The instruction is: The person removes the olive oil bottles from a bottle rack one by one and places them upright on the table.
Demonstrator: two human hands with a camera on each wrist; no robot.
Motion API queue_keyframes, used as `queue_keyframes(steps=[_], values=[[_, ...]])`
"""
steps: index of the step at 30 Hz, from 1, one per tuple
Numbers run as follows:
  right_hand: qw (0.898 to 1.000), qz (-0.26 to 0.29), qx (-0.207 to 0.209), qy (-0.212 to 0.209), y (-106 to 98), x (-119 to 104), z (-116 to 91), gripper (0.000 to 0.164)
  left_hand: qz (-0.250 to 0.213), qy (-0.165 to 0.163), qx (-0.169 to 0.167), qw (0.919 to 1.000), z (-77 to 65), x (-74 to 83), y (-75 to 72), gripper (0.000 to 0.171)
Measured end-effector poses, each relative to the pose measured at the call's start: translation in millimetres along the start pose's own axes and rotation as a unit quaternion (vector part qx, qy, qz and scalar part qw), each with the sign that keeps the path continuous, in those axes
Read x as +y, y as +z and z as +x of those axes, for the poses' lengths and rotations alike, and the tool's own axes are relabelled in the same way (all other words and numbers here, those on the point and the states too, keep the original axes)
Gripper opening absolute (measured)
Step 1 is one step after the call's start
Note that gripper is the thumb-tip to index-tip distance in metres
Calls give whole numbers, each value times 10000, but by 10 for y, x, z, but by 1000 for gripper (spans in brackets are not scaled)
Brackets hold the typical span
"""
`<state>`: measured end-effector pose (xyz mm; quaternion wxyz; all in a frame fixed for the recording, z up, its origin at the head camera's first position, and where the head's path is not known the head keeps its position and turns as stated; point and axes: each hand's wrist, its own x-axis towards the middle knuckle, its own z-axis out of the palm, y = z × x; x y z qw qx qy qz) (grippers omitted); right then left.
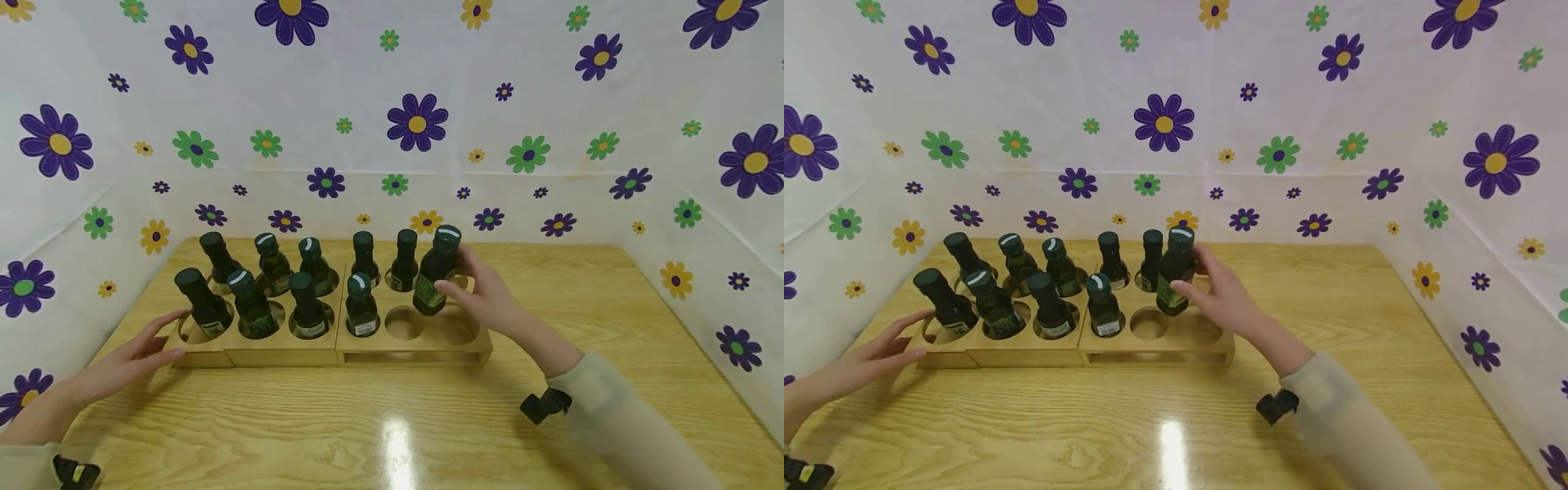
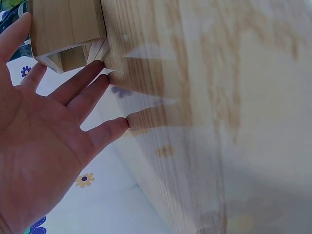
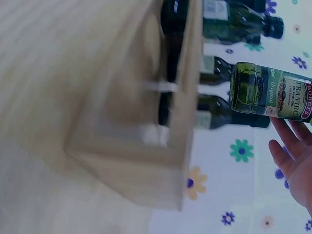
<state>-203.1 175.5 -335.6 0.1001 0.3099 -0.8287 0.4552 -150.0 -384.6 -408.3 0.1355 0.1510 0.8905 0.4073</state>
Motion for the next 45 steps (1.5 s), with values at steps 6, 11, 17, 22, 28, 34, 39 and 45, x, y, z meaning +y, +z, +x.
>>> queue_keyframes(steps=[6, 11, 17, 22, 28, 34, 39, 45], values=[[9996, -240, 146, 78, -279, 41, 32, 49, -5, -83, -37, 10000, 5, 16, -2, 67], [9988, -282, 388, 44, -466, 135, 64, 48, 7, -119, -26, 9999, 16, 40, -3, 67], [9972, -391, 527, 363, -593, 251, 63, 53, 4, -71, -13, 10000, 26, 53, -5, 67], [9955, -431, 584, 605, -640, 416, 54, 54, -4, -68, -27, 10000, 32, 52, 4, 67], [9917, -409, 758, 958, -692, 592, 50, 54, -35, -105, -45, 9999, 42, 55, 6, 67], [9854, -443, 769, 1452, -729, 801, 50, 58, -11, -130, -56, 9999, 38, 45, 3, 67], [9758, -649, 804, 1925, -721, 1000, 71, 63, 15, -85, -37, 10000, 25, 36, 5, 67], [9687, -625, 817, 2258, -663, 1163, 100, 64, 27, -130, -26, 9999, 8, 31, 2, 67]])
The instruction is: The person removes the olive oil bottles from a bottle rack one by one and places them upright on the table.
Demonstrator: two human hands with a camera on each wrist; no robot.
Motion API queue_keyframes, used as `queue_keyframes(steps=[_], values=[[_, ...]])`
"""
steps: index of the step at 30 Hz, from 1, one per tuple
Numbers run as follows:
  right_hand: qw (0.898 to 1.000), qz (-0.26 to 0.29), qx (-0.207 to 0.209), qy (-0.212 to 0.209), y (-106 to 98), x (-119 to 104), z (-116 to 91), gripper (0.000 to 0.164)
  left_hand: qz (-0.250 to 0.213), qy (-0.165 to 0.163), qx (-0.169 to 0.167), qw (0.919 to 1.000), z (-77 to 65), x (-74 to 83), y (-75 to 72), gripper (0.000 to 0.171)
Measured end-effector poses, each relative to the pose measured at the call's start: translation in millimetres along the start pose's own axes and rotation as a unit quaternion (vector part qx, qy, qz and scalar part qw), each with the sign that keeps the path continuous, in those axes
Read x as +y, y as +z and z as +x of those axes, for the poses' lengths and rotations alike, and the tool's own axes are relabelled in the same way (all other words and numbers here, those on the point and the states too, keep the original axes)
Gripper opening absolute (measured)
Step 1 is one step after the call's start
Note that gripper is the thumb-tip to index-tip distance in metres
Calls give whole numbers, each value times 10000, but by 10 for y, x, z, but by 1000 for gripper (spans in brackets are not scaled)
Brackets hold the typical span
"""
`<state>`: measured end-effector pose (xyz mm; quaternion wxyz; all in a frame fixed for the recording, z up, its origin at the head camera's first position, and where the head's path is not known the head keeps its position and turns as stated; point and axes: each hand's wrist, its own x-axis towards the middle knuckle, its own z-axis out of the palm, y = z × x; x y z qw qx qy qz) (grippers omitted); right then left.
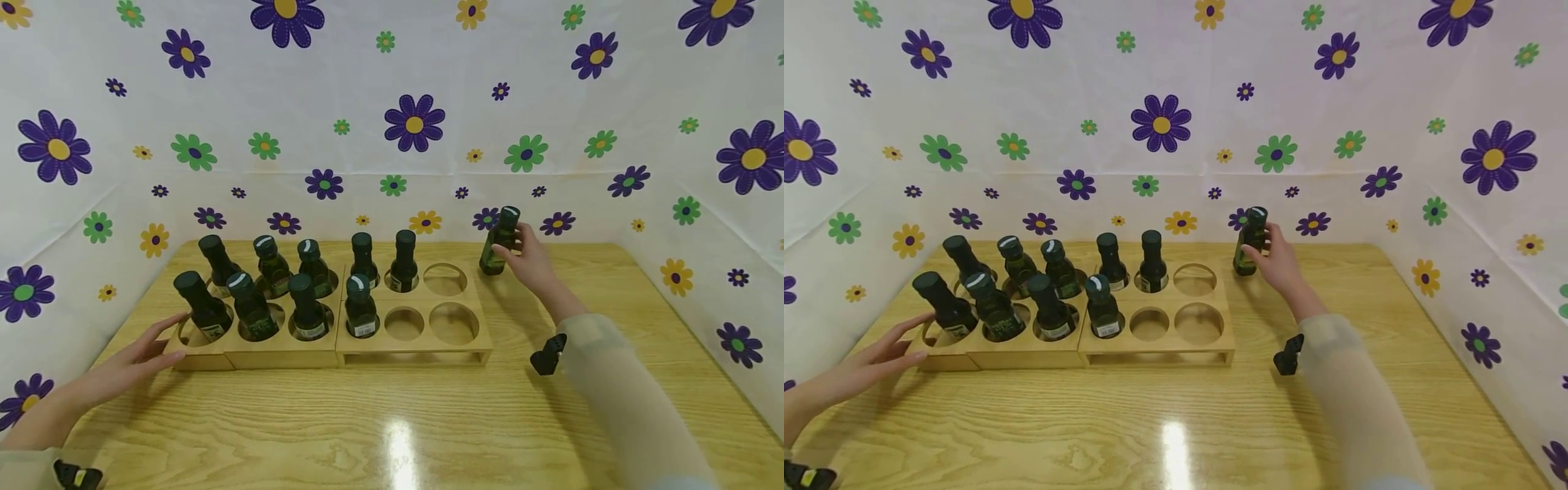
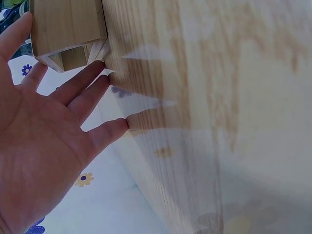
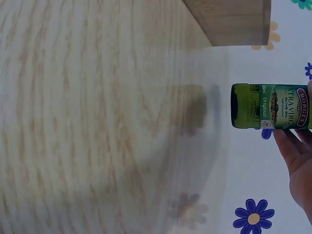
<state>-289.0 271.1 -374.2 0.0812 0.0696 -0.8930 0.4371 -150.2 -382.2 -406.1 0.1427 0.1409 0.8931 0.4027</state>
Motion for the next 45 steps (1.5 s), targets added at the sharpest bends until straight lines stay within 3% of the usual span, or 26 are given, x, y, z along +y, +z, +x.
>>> queue_keyframes(steps=[16, 24, 30, 33, 39, 45], values=[[9997, 82, 77, 236, 40, 117, 24, 64, -14, 126, 28, 9999, 9, 6, 15, 66], [9988, 315, 230, 297, 43, 96, 0, 73, 35, 103, 16, 9999, -1, 14, 4, 67], [9917, 770, 1026, -44, -3, 10, -116, 66, 30, 119, 42, 9999, 0, 24, 2, 67], [9896, 782, 1188, -192, -25, -76, -197, 63, 79, 112, 45, 9999, -3, 16, -1, 68], [9889, 739, 1024, -783, 63, -287, -331, 57, 65, 96, 17, 9999, -11, 0, -8, 68], [9885, 764, 355, -1252, 303, -514, -394, 54, 34, 52, -2, 10000, -15, -6, 5, 68]])
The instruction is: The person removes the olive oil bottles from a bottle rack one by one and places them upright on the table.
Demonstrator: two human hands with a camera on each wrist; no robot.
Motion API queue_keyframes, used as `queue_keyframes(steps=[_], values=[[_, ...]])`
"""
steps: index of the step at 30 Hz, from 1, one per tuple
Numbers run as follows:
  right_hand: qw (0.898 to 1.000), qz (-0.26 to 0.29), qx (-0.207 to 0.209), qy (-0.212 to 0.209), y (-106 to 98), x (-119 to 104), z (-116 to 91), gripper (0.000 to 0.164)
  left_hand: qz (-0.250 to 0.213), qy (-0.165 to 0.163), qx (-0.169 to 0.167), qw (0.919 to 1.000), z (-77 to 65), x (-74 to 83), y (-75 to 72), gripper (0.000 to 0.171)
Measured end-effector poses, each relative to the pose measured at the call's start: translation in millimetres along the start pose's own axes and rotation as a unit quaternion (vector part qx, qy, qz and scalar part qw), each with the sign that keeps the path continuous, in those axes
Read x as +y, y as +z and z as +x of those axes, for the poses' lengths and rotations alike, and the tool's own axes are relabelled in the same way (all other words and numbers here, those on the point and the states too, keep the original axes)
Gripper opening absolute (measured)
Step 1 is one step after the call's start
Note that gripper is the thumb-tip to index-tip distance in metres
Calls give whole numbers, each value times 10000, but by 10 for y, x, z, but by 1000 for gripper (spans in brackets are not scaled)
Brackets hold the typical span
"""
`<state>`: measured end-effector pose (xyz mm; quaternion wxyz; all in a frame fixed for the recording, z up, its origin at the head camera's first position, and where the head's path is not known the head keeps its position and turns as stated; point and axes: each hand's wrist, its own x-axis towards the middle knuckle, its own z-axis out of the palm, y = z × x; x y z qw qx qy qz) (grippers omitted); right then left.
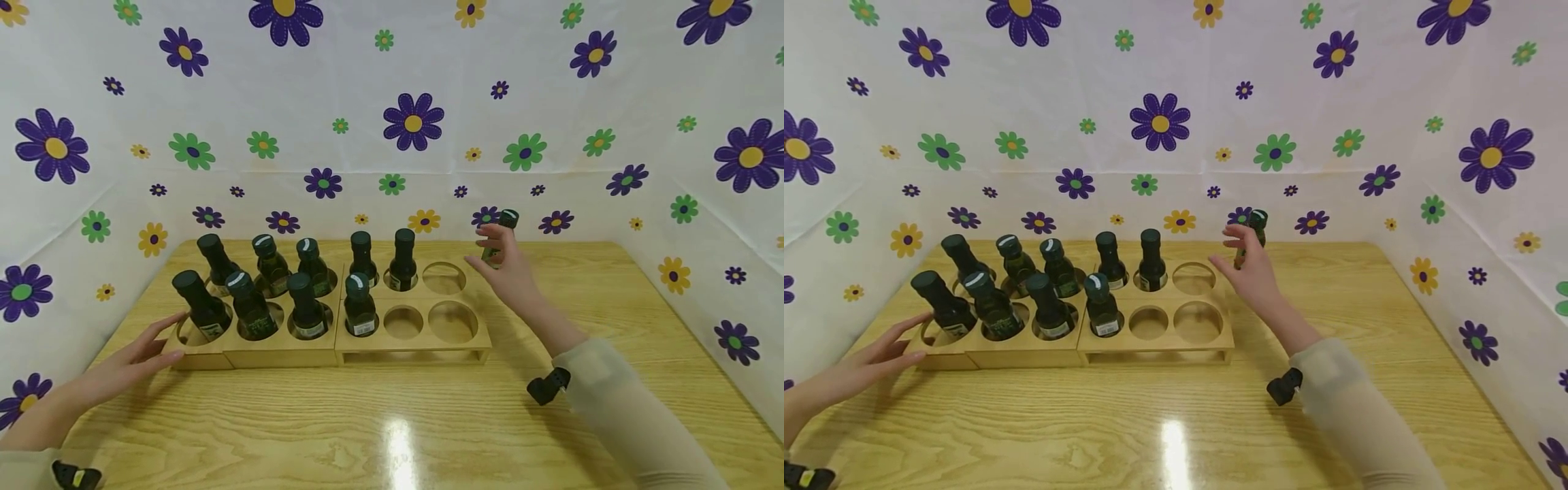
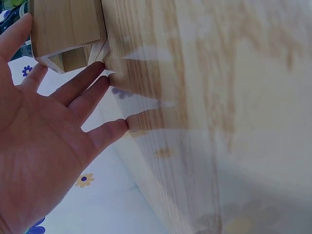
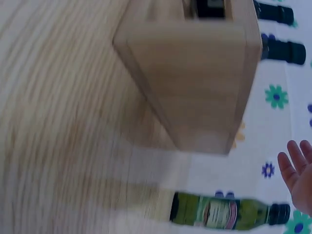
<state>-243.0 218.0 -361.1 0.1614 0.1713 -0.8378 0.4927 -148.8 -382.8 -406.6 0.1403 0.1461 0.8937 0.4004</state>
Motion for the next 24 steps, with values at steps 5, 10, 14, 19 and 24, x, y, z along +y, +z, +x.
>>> queue_keyframes(steps=[5, 10, 14, 19, 24], values=[[9972, 142, -688, 252, 243, -73, 8, 57, 44, 23, 0, 10000, 13, 3, 8, 68], [9893, 327, -1326, 509, 405, -66, 63, 60, 94, 74, -3, 9999, 28, -2, 9, 68], [9828, 234, -1774, 461, 495, -89, 126, 64, 95, 81, -12, 9999, 28, -5, 5, 68], [9734, -100, -2249, 426, 587, -141, 224, 69, 121, 49, 7, 9999, 20, -13, -5, 69], [9672, -426, -2480, 346, 661, -125, 293, 69, 68, 39, -20, 10000, 10, -29, -3, 69]])
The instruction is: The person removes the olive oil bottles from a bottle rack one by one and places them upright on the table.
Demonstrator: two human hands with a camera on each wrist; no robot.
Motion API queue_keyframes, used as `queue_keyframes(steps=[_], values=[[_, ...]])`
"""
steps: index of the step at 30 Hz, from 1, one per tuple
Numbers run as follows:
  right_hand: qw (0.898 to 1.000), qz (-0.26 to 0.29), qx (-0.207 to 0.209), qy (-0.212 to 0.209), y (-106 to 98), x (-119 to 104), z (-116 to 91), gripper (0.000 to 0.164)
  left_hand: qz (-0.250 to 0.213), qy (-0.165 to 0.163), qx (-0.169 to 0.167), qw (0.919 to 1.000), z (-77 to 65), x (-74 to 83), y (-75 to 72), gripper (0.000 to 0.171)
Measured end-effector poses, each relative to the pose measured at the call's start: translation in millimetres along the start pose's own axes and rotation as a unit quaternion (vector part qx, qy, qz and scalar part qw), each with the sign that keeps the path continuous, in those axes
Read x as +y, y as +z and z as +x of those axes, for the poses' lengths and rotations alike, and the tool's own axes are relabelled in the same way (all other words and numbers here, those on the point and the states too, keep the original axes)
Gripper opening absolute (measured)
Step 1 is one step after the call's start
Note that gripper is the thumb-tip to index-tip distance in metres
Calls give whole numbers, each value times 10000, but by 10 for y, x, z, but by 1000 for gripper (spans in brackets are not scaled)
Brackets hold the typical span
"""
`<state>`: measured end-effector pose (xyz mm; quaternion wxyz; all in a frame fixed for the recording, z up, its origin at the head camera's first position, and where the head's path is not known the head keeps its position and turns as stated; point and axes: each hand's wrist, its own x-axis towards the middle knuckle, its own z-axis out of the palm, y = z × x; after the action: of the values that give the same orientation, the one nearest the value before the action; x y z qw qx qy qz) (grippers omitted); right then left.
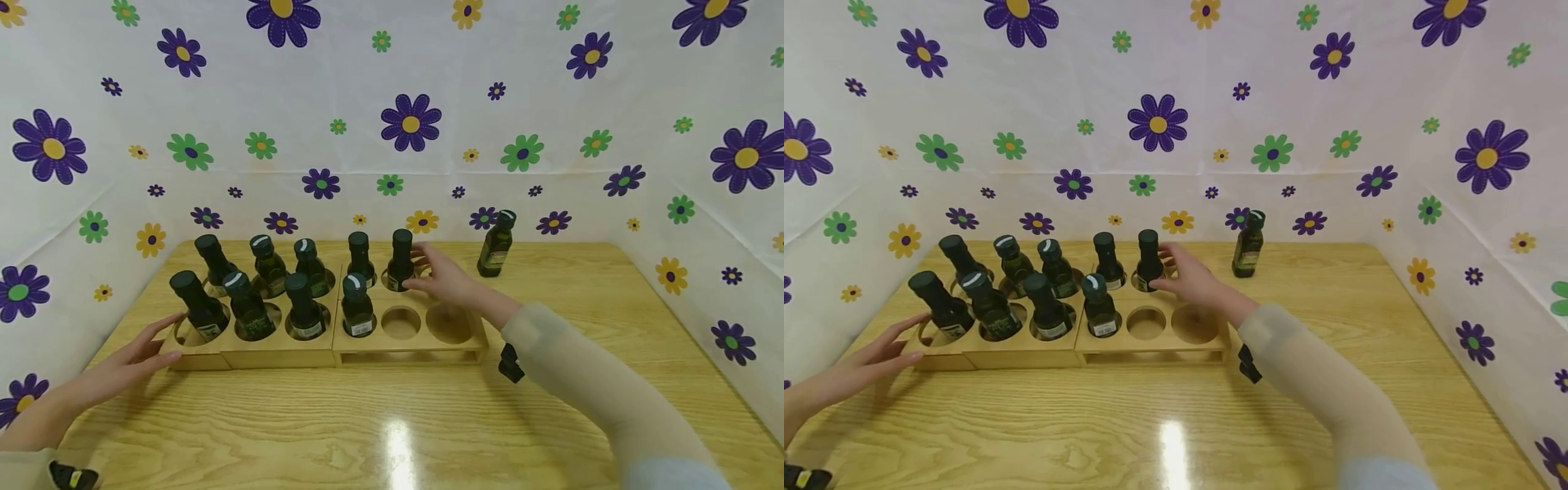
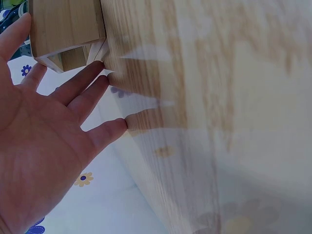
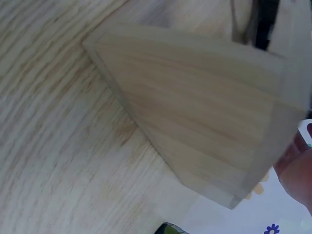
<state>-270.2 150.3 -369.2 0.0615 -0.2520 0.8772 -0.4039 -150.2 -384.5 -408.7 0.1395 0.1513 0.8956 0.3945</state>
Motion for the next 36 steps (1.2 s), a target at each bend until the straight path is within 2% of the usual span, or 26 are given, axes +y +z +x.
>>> queue_keyframes(steps=[8, 20, 30, 36], values=[[9997, -216, 32, 74, 28, 41, 73, 65, -29, 41, 6, 10000, 5, -19, 2, 68], [9990, -445, -30, 10, 77, 25, 125, 53, -4, -81, -8, 10000, 6, 9, 14, 68], [9981, -607, -27, -101, 80, 2, 142, 48, -9, -36, 30, 10000, -8, 23, 11, 68], [9979, -611, 160, -152, 44, -25, 108, 49, -22, -12, 32, 10000, 2, 10, 20, 68]])
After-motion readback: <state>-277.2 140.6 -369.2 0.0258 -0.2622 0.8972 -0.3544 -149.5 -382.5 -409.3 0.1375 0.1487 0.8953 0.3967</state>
